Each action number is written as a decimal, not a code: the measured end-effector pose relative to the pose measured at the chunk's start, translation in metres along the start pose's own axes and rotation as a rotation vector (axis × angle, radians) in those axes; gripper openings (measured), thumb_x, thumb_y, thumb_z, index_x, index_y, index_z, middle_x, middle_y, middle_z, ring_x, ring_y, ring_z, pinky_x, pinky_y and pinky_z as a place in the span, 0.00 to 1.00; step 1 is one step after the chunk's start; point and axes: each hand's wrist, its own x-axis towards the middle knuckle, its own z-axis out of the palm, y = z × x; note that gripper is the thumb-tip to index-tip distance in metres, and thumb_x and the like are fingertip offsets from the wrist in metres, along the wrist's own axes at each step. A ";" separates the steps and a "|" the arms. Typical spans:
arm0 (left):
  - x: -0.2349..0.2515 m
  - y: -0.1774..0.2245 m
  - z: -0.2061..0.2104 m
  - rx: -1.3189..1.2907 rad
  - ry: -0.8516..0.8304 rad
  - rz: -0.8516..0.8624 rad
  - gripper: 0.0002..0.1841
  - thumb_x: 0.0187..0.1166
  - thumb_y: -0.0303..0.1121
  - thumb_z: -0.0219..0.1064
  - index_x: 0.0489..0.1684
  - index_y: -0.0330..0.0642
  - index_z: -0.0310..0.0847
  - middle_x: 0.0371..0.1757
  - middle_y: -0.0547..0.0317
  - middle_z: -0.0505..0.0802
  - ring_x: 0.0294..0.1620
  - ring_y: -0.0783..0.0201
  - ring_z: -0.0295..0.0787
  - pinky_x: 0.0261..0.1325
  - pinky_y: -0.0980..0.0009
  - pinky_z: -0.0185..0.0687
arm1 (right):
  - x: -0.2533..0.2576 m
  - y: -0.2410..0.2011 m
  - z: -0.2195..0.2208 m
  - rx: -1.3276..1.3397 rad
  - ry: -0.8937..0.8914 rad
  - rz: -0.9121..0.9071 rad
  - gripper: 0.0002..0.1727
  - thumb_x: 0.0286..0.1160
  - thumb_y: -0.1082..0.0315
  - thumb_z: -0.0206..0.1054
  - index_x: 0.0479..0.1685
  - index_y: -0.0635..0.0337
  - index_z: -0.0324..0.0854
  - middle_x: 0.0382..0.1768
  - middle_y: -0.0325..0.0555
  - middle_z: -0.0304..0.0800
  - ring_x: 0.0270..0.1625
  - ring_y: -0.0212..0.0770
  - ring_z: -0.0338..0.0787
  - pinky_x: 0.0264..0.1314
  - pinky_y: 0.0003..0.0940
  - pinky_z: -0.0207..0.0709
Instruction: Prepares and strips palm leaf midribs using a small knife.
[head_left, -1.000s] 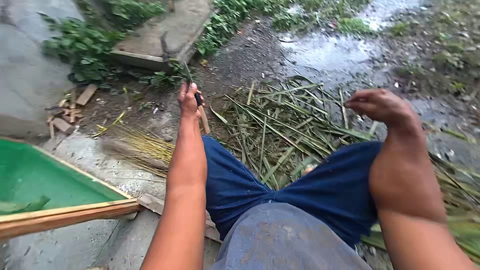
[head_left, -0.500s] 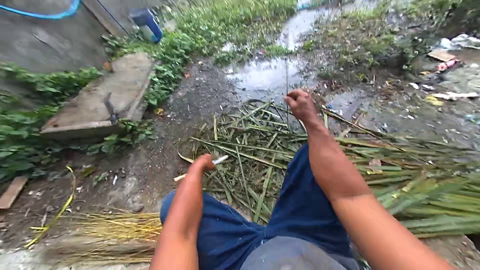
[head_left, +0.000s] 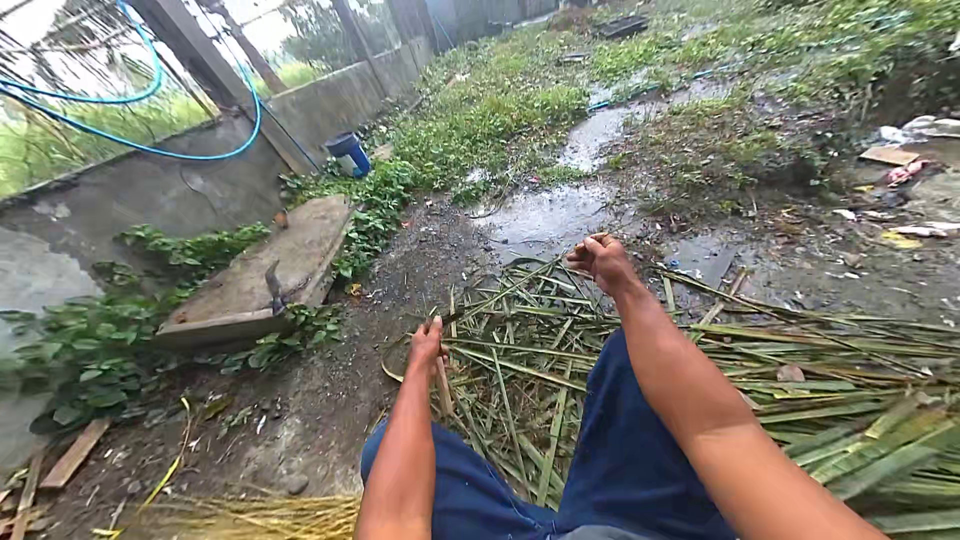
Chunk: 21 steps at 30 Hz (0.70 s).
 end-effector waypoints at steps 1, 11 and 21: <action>0.000 0.002 0.002 -0.034 -0.020 -0.018 0.28 0.91 0.54 0.56 0.80 0.43 0.69 0.46 0.49 0.89 0.23 0.61 0.82 0.25 0.65 0.81 | 0.000 -0.003 -0.002 0.030 -0.008 0.020 0.10 0.95 0.68 0.47 0.63 0.61 0.66 0.40 0.49 0.88 0.37 0.45 0.94 0.45 0.43 0.91; -0.013 0.005 0.028 -0.022 -0.155 0.104 0.18 0.89 0.42 0.63 0.66 0.38 0.80 0.44 0.52 0.92 0.18 0.67 0.80 0.20 0.72 0.79 | -0.011 0.001 0.000 -0.047 -0.092 0.031 0.12 0.93 0.67 0.52 0.62 0.65 0.73 0.37 0.49 0.89 0.34 0.43 0.92 0.44 0.42 0.90; -0.048 0.016 0.065 -0.145 -0.242 0.113 0.20 0.92 0.41 0.59 0.71 0.34 0.74 0.41 0.51 0.91 0.18 0.68 0.81 0.21 0.74 0.81 | -0.033 0.042 0.057 -0.573 -0.541 0.077 0.17 0.93 0.68 0.51 0.60 0.72 0.80 0.44 0.53 0.93 0.37 0.40 0.93 0.49 0.39 0.90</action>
